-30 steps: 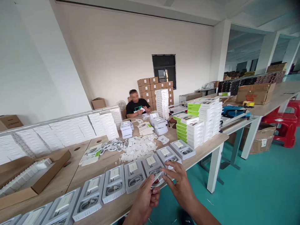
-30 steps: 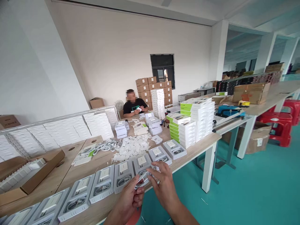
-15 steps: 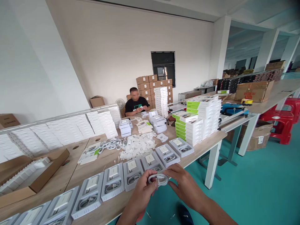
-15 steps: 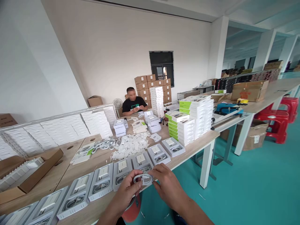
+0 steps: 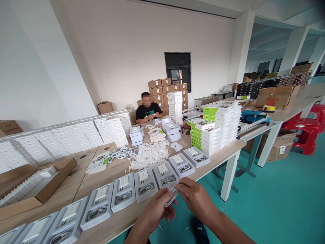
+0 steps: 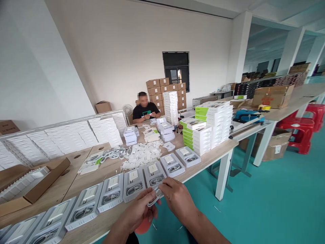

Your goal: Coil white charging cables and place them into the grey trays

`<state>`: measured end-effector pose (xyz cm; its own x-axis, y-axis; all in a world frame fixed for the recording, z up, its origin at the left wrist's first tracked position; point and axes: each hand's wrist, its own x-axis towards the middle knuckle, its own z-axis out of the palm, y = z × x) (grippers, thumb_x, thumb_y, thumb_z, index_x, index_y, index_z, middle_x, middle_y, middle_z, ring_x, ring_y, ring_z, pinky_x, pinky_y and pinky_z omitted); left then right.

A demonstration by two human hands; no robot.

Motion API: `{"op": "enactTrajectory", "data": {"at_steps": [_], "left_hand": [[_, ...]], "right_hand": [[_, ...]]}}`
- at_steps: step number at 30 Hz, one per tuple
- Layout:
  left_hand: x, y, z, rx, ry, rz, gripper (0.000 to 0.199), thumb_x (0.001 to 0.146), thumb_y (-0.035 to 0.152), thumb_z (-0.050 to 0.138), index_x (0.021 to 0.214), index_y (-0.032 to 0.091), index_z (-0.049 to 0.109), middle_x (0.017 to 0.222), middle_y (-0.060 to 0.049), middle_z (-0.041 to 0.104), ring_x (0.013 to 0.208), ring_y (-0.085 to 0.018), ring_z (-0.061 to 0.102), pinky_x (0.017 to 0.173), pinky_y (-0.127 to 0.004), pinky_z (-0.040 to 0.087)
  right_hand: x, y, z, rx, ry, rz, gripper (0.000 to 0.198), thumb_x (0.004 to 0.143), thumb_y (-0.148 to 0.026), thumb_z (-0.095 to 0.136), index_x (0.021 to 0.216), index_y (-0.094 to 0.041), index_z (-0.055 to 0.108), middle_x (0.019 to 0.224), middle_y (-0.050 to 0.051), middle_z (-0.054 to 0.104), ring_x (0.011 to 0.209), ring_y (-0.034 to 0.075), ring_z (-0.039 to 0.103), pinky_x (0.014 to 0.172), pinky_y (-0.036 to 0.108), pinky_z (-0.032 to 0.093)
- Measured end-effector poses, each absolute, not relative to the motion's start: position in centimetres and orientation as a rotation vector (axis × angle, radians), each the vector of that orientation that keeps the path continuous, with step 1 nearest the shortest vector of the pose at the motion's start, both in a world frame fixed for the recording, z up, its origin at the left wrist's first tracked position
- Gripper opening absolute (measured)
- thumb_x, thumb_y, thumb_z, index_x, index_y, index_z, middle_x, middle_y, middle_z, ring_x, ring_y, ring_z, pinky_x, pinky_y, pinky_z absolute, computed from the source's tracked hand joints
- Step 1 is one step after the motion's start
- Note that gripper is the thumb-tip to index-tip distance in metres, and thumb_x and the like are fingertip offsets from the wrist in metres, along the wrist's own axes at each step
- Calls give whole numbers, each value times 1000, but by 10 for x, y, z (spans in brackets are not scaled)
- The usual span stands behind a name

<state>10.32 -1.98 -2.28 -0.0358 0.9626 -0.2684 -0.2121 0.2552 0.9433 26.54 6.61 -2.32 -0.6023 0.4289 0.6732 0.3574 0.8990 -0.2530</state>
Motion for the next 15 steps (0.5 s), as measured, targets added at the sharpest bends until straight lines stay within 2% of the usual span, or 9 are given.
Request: {"op": "enactTrajectory", "data": {"at_steps": [3, 7, 11, 13, 15], "left_hand": [[106, -19, -29, 804, 1291, 1186, 42, 84, 62, 55, 80, 21, 49, 71, 1, 56, 47, -10, 46, 44, -25, 23], [110, -18, -32, 780, 1354, 1284, 41, 79, 60, 64, 78, 22, 49, 64, 5, 43, 52, -8, 33, 50, -25, 20], [112, -16, -37, 769, 1365, 1347, 44, 80, 63, 62, 76, 22, 47, 64, 6, 38, 53, -8, 27, 51, -26, 18], [111, -14, -42, 718, 1297, 1337, 44, 80, 64, 61, 82, 21, 48, 70, 5, 42, 53, -7, 29, 50, -25, 15], [110, -13, -47, 678, 1207, 1320, 45, 81, 64, 60, 87, 22, 47, 73, 5, 45, 53, -6, 30, 49, -25, 11]], "right_hand": [[263, 67, -25, -591, -2261, -66, 26, 94, -14, 43, 86, -26, 65, 86, 3, 64, 72, 17, 58, 61, 31, 45], [257, 64, -28, -825, -2306, -210, 23, 92, -15, 48, 72, -22, 57, 75, 4, 62, 68, 19, 55, 59, 34, 38], [251, 57, -25, -972, -2336, 290, 16, 93, -21, 47, 78, -23, 51, 63, -3, 59, 54, 14, 52, 48, 28, 27], [249, 55, -21, -961, -2279, 506, 14, 93, -25, 46, 79, -24, 48, 61, -5, 57, 55, 14, 52, 49, 26, 27], [246, 52, -18, -920, -2240, 587, 15, 94, -26, 44, 79, -24, 46, 63, -5, 57, 56, 14, 51, 51, 26, 29]]}}
